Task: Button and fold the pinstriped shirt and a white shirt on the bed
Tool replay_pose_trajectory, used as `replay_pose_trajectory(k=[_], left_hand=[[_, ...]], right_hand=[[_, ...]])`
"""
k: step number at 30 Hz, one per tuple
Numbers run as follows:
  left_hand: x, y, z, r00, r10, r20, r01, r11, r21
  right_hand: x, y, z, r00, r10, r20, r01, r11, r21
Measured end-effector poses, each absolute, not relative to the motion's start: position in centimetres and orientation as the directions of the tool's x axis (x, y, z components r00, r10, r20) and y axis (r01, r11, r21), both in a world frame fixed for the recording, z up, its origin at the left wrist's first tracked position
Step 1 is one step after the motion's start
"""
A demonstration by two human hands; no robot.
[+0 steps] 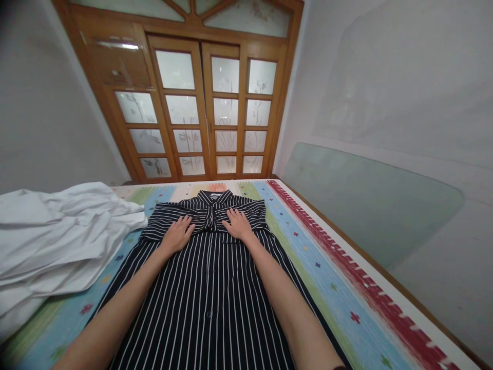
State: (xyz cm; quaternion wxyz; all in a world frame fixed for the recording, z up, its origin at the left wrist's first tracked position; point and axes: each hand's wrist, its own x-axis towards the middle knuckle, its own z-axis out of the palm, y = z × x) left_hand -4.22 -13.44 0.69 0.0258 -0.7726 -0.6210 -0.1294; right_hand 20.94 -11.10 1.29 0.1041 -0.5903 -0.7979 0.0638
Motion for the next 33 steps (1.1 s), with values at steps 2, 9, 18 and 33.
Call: replay_pose_trajectory(k=[2, 9, 18, 33], left_hand=[[-5.7, -14.4, 0.6, 0.184, 0.957, 0.224, 0.973, -0.21, 0.094], [-10.9, -17.9, 0.1, 0.24, 0.947, 0.214, 0.964, -0.259, 0.066], [-14.9, -25.9, -0.8, 0.306, 0.926, 0.222, 0.928, -0.342, 0.149], [-18.6, -38.2, 1.1, -0.219, 0.97, -0.101, 0.392, 0.183, 0.902]], right_hand=[[21.5, -12.2, 1.0, -0.313, 0.943, 0.112, 0.922, 0.33, -0.205], [25.4, -16.9, 0.2, -0.373, 0.92, 0.122, 0.907, 0.389, -0.161], [31.4, -24.2, -0.3, -0.362, 0.925, 0.114, 0.908, 0.378, -0.18], [37.8, -37.0, -1.0, -0.009, 0.97, 0.245, 0.754, 0.168, -0.635]])
